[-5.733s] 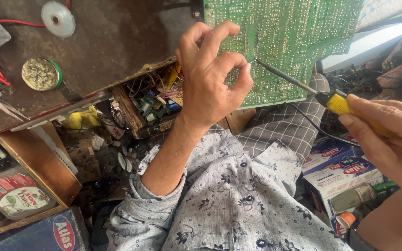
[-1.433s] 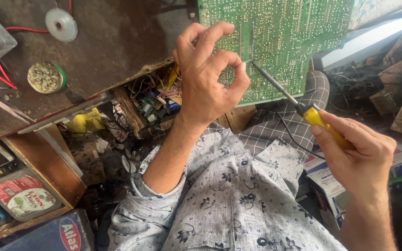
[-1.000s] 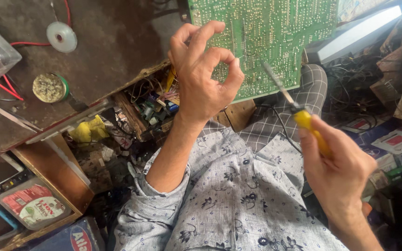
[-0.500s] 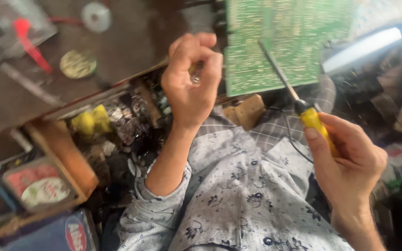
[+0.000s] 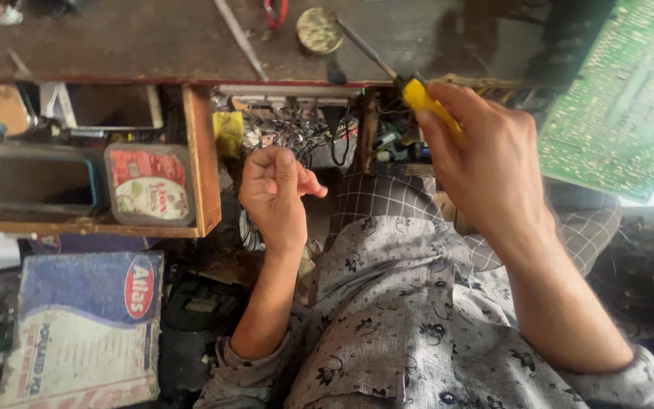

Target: The person sits on the floor and uses a soldering iron and solder wire to work on a green circuit board. They repeatedly apply solder to specific points on the board while holding the board steady with the other hand.

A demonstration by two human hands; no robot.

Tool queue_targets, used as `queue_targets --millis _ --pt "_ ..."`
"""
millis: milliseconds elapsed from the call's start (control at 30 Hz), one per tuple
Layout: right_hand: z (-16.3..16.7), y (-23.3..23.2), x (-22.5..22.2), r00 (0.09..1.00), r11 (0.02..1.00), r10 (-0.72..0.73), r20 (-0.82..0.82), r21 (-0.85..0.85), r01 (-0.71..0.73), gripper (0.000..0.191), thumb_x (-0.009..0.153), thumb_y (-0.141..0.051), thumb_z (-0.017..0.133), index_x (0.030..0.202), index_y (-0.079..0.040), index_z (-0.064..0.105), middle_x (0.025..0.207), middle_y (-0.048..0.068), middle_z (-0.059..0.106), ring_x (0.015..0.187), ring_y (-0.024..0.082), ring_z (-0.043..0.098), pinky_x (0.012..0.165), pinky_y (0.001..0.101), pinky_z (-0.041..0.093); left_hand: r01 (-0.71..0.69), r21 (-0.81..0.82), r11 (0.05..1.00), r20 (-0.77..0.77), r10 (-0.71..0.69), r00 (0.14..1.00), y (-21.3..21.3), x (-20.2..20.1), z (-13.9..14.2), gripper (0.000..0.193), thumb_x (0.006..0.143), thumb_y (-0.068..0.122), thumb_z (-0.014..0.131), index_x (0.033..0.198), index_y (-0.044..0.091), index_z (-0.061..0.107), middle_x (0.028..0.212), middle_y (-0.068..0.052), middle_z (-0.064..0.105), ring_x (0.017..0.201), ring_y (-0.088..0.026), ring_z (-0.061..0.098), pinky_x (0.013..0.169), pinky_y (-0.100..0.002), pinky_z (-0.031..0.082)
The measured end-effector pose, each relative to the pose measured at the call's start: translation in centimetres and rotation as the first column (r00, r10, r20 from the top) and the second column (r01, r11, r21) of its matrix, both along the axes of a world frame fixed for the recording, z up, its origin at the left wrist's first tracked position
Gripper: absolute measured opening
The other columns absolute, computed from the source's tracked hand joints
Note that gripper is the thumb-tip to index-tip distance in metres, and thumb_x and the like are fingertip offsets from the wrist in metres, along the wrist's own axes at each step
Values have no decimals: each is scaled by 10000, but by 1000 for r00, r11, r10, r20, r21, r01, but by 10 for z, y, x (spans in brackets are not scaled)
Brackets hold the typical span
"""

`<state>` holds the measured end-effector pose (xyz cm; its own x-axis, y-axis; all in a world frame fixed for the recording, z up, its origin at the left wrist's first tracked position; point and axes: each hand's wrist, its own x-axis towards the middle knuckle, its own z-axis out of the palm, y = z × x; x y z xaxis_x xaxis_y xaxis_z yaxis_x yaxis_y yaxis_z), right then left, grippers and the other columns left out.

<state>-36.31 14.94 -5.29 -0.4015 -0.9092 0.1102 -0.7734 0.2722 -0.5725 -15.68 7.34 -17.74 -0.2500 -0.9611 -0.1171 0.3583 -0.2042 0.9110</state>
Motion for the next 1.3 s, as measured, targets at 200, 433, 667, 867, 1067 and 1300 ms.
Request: queue_targets --millis 200,433,667,867,1067,1300 --pt "-21 -37 4 1000 999 15 12 46 -15 236 1049 -153 706 1223 5 731 945 185 763 730 237 732 694 394 572 -43 71 997 40 40 998 -3 17 -4 184 1065 179 604 1056 11 530 721 -47 575 517 -127 547 425 -260 436" --pt "-6 2 1 996 999 -28 85 -26 30 267 1043 -138 686 1264 11 700 997 159 758 733 179 721 624 312 561 16 -35 999 -8 -16 1000 3 -3 5 155 1086 152 620 1093 13 551 733 -47 591 550 -101 521 473 -247 411" --pt "6 155 -32 894 893 -444 64 -42 447 228 971 -6 759 1190 47 718 861 149 741 578 125 596 474 243 402 291 -206 934 64 -284 957 30 -74 23 99 1049 52 661 1127 13 615 921 -41 662 746 -86 591 635 -243 489" --pt "-4 245 -34 716 704 -629 303 -168 690 232 1055 35 752 1268 63 664 1089 134 728 898 89 702 766 168 555 439 -623 647 288 -332 898 51 -167 26 82 1022 58 727 1023 48 645 991 -33 680 777 -95 565 683 -239 467" --pt "-11 271 -44 772 776 -631 -77 -40 630 278 911 52 821 1159 110 710 956 209 730 733 173 656 629 242 487 326 -776 540 249 -213 945 62 -241 11 70 1039 132 692 1032 85 641 1010 -19 674 918 -152 623 778 -290 522" --pt "-14 271 -53 773 773 -634 12 -16 634 278 957 -21 821 1205 59 725 1054 171 751 780 131 695 668 207 522 401 -739 542 322 -240 916 66 -234 1 101 1049 90 696 1038 51 604 1007 -54 648 917 -209 595 779 -326 501"
